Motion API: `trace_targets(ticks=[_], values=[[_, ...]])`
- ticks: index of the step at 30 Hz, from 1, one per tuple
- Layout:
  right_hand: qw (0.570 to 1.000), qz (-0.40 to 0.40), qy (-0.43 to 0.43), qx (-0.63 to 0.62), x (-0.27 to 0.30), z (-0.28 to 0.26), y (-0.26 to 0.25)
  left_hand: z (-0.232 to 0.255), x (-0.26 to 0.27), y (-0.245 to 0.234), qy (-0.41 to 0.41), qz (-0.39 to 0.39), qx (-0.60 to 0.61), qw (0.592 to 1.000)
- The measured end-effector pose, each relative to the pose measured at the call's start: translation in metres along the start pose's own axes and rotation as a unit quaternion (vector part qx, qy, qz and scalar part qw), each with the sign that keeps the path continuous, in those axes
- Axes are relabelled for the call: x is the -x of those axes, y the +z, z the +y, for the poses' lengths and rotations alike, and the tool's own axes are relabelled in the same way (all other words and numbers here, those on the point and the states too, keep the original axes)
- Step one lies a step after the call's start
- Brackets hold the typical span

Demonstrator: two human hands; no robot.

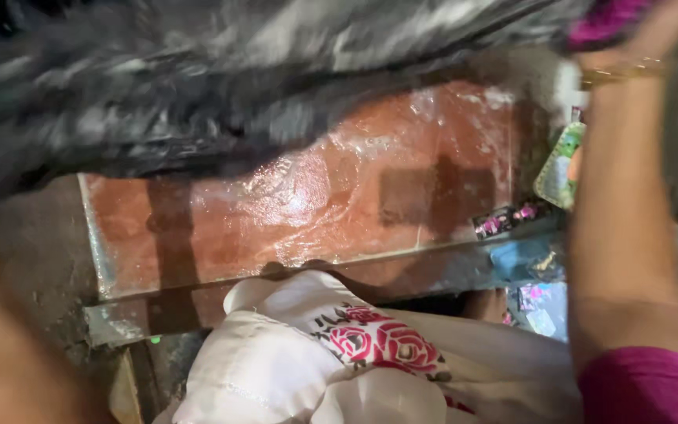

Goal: The person washes black pants by hand on a tiled surface, scrubbing the fabric with a bar of soap and a brush before submerging it in a bucket of water.

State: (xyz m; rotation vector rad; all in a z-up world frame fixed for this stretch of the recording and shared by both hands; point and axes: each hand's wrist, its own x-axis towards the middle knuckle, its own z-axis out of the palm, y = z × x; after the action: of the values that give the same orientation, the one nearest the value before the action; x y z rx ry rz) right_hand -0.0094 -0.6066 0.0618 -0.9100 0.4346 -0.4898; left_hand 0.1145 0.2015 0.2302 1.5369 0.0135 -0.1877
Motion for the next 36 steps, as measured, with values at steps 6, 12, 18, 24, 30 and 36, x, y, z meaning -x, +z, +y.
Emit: trace_targets(ticks=[6, 12, 18, 24, 30, 36], values=[[0.865, 0.148, -0.134, 0.46, 0.034, -0.024, 0.021, -0.009, 0.076, -0.001, -0.202, -0.109, -0.43, 0.873], [0.585, -0.047, -0.237, 0.774, 0.149, 0.156, 0.172, -0.214, 0.084, 0.093, -0.135, -0.103, -0.334, 0.927], [0.55, -0.41, -0.256, 0.681, 0.347, 0.277, 0.281, -0.262, 0.089, 0.048, -0.048, 0.016, -0.455, 0.889], [0.467, -0.069, -0.188, 0.861, 0.19, 0.159, 0.099, -0.281, 0.116, 0.028, -0.039, 0.025, -0.395, 0.917], [0.488, -0.071, -0.196, 0.847, 0.23, 0.22, 0.169, -0.285, 0.124, 0.053, 0.032, -0.002, -0.468, 0.883], [0.517, -0.396, -0.248, 0.717, 0.355, 0.294, 0.275, -0.291, 0.122, 0.043, -0.018, 0.013, -0.462, 0.887]])
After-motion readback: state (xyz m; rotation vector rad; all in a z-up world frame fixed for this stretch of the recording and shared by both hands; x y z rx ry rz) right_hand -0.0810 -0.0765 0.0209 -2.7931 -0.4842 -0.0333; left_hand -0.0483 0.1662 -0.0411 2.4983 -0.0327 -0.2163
